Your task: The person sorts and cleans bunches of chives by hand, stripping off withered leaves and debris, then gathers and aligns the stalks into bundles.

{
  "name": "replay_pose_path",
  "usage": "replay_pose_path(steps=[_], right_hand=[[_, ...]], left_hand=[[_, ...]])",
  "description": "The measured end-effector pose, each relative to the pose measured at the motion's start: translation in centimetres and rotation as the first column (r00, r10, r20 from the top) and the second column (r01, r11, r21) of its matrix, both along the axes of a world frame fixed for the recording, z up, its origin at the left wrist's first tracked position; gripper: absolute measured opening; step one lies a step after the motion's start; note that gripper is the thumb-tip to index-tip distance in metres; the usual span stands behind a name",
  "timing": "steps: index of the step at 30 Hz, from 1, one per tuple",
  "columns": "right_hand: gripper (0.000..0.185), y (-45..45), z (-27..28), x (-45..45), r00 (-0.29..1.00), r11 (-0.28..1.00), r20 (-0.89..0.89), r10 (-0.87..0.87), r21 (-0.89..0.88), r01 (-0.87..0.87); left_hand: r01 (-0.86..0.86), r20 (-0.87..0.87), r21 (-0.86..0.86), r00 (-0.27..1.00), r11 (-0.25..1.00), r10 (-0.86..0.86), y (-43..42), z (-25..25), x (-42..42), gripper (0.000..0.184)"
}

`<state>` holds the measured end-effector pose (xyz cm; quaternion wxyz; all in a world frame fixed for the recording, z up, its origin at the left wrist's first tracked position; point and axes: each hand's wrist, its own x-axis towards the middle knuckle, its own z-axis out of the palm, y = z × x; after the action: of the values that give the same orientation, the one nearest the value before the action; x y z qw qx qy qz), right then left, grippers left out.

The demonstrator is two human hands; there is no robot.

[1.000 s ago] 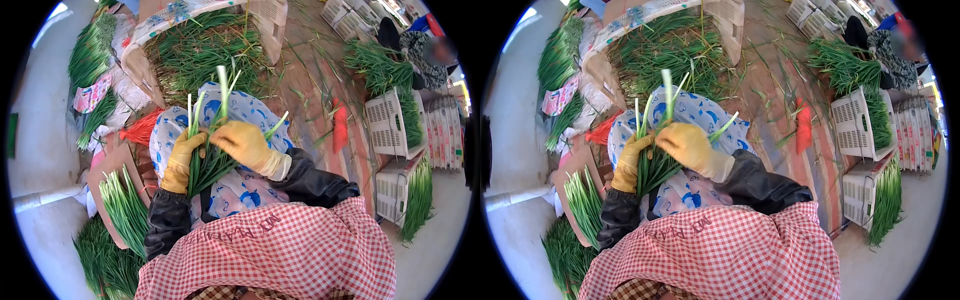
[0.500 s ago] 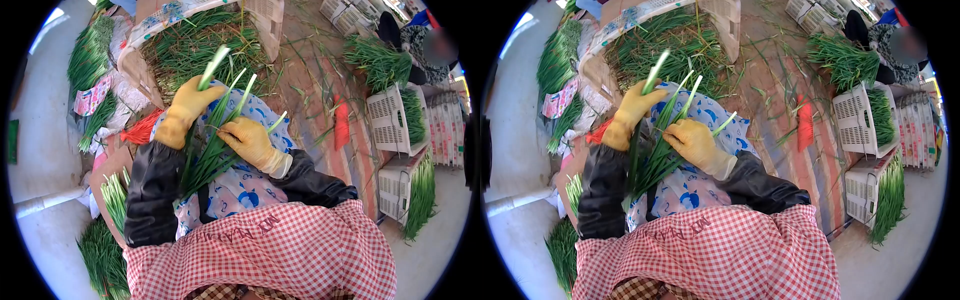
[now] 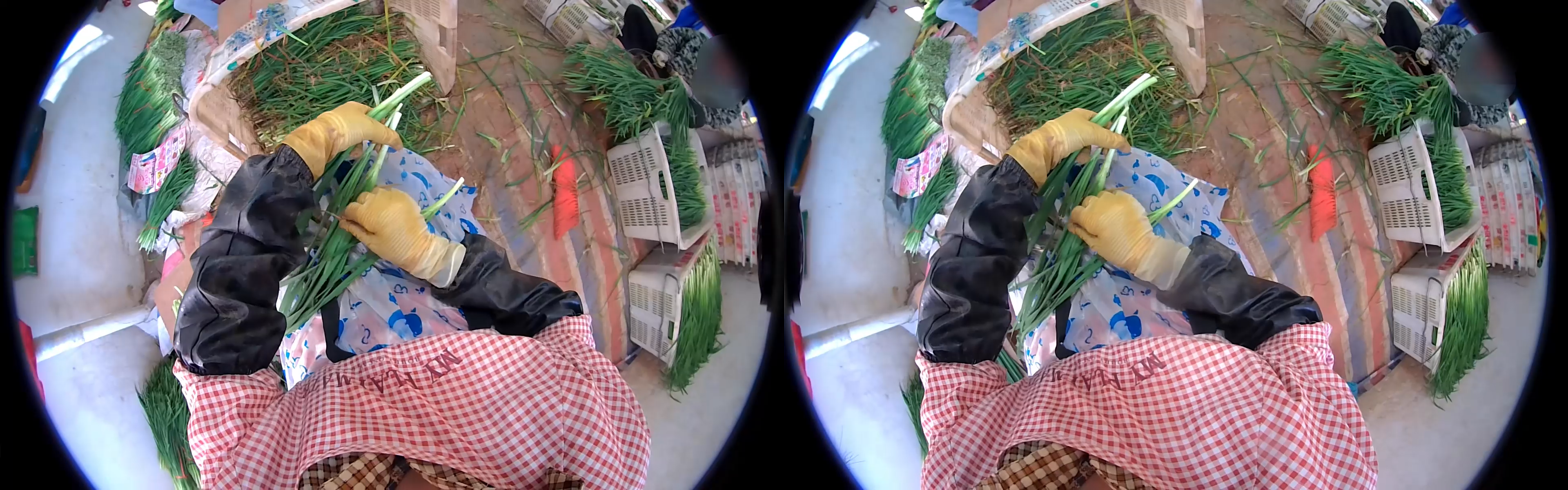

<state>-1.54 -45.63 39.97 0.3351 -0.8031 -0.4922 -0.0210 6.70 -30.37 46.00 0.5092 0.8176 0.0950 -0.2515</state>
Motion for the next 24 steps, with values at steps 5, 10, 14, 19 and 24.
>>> replay_pose_path(steps=[5,10,14,19,24], right_hand=[[0.015,1.5,1.0,-2.2,0.986,0.990,0.090,0.140,-0.035,-0.137],[0.014,1.7,3.7,-5.1,0.890,0.887,0.006,0.455,0.085,-0.454],[0.025,-4.2,8.0,1.0,0.999,0.965,0.044,-0.014,0.261,0.002],[0.045,-6.9,7.4,7.0,0.834,0.842,-0.128,-0.537,-0.026,0.539],[0.040,0.4,8.1,4.1,0.920,0.946,-0.251,-0.300,-0.202,0.253]], left_hand=[[-0.091,-0.069,-0.230,0.995,0.969,0.077,2.0,1.3,0.2,0.022],[-0.137,-0.048,-0.278,0.991,0.951,0.129,4.2,3.7,0.1,0.024],[-0.173,-0.063,-0.333,0.985,0.927,0.161,5.9,4.5,-0.8,0.027],[-0.145,-0.042,-0.417,0.989,0.897,0.141,6.2,5.0,-1.6,0.029],[-0.120,-0.005,-0.372,0.992,0.920,0.127,5.0,7.4,-2.4,0.028]])
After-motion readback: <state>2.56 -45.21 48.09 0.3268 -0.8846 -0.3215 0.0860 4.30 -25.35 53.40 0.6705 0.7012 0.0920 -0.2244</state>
